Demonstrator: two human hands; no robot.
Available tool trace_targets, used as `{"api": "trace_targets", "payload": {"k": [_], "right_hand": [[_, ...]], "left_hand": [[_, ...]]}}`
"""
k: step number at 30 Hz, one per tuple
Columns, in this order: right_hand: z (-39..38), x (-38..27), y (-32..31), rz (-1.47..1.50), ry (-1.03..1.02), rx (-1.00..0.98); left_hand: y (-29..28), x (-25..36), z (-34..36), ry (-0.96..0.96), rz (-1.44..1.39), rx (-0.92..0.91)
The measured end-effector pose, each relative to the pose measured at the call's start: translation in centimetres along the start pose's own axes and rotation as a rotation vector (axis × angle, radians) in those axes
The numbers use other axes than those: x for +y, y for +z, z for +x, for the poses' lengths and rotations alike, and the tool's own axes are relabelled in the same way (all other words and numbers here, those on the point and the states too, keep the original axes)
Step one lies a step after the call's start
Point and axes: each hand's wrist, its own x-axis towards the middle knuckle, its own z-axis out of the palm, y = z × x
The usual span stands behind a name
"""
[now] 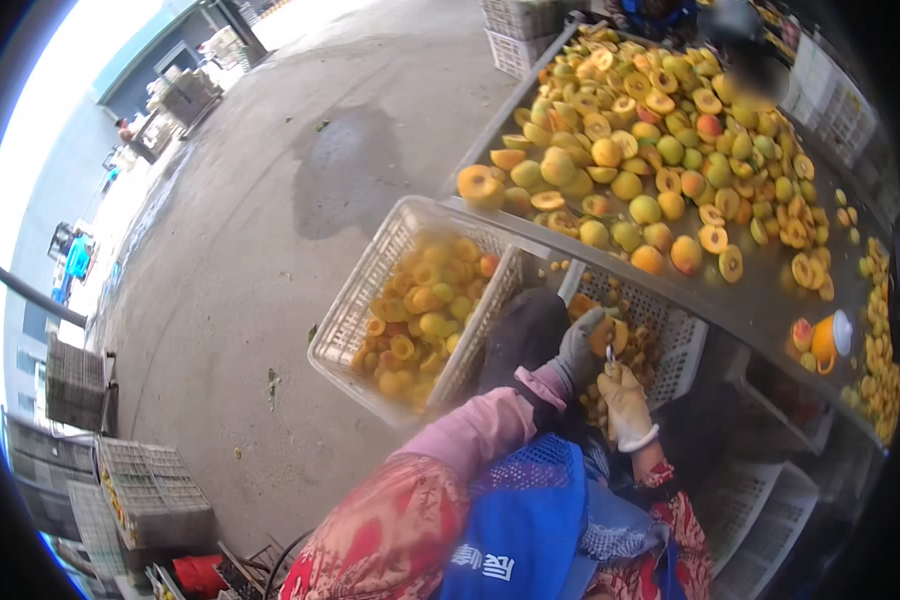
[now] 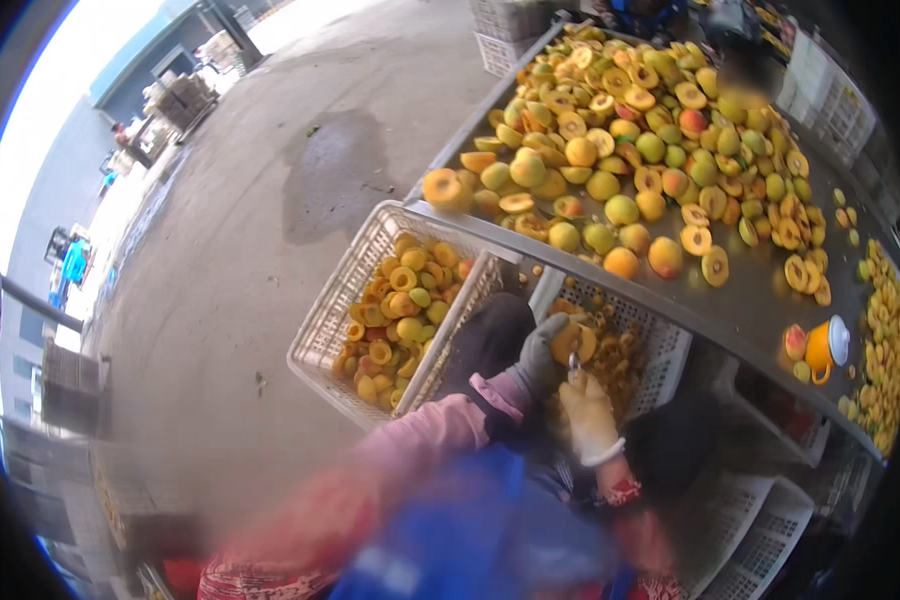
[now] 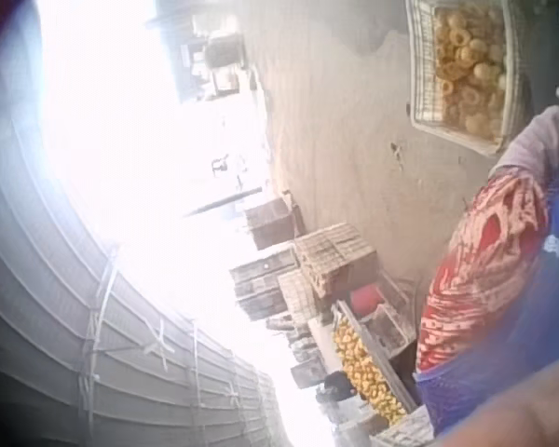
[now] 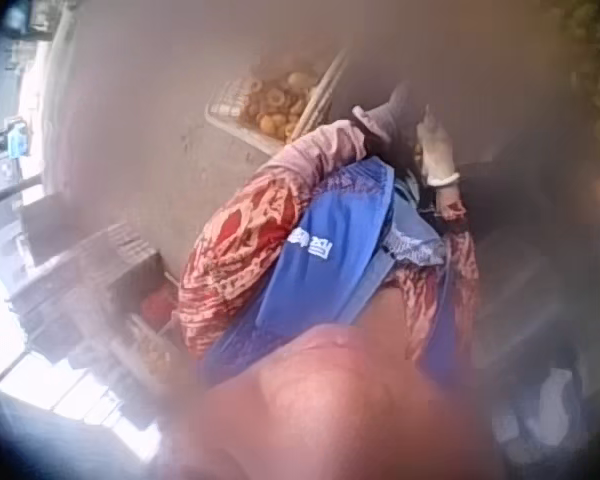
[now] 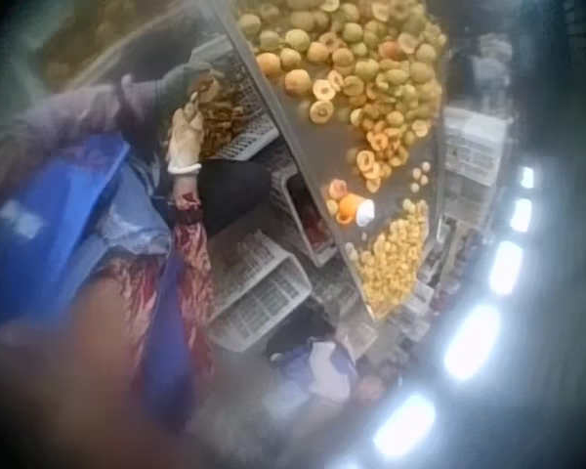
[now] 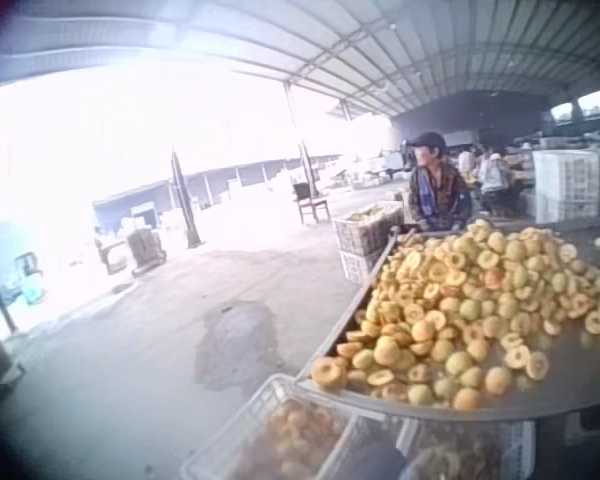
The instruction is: Pitting and sorting yellow peaches using a specialized hand tool in a large processing facility.
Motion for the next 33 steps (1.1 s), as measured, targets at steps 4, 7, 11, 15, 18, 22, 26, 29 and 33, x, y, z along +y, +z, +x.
{"api": "trace_targets", "payload": {"k": [4,7,11,15,18,22,26,29,33], "right_hand": [[2.5,1.7,0.0,-0.264,-0.146,0.022],[2.3,1.1,-0.4,-0.479,-0.203,0.151],[1.8,1.6,-1.4,-0.889,-0.484,0.160],[3.2,2.5,-1.2,-1.058,-0.432,0.205],[2.9,0.8,-1.0,-0.920,-0.424,0.316],[3.1,-1.1,-1.7,-0.600,-0.734,0.440],[4.4,-0.4,-1.9,-0.674,-0.703,0.365],[4.4,0.3,-1.8,-0.694,-0.809,0.370],[4.9,0.5,-1.7,-0.639,-0.734,0.340]], "left_hand": [[3.3,3.6,-1.7,-0.029,0.002,0.131],[3.5,2.5,-0.7,-0.086,0.078,0.084],[5.1,1.4,-1.6,-0.070,0.174,0.135],[1.4,0.1,-0.8,0.104,0.404,0.082],[-0.2,0.1,-0.5,0.184,0.650,-0.015],[-2.2,-0.4,0.0,0.264,0.986,-0.067],[-3.1,-1.0,1.1,0.050,0.521,-0.056],[-3.4,-1.3,1.2,-0.022,0.414,-0.059],[-3.5,-1.8,1.0,-0.121,0.268,-0.063]]}}
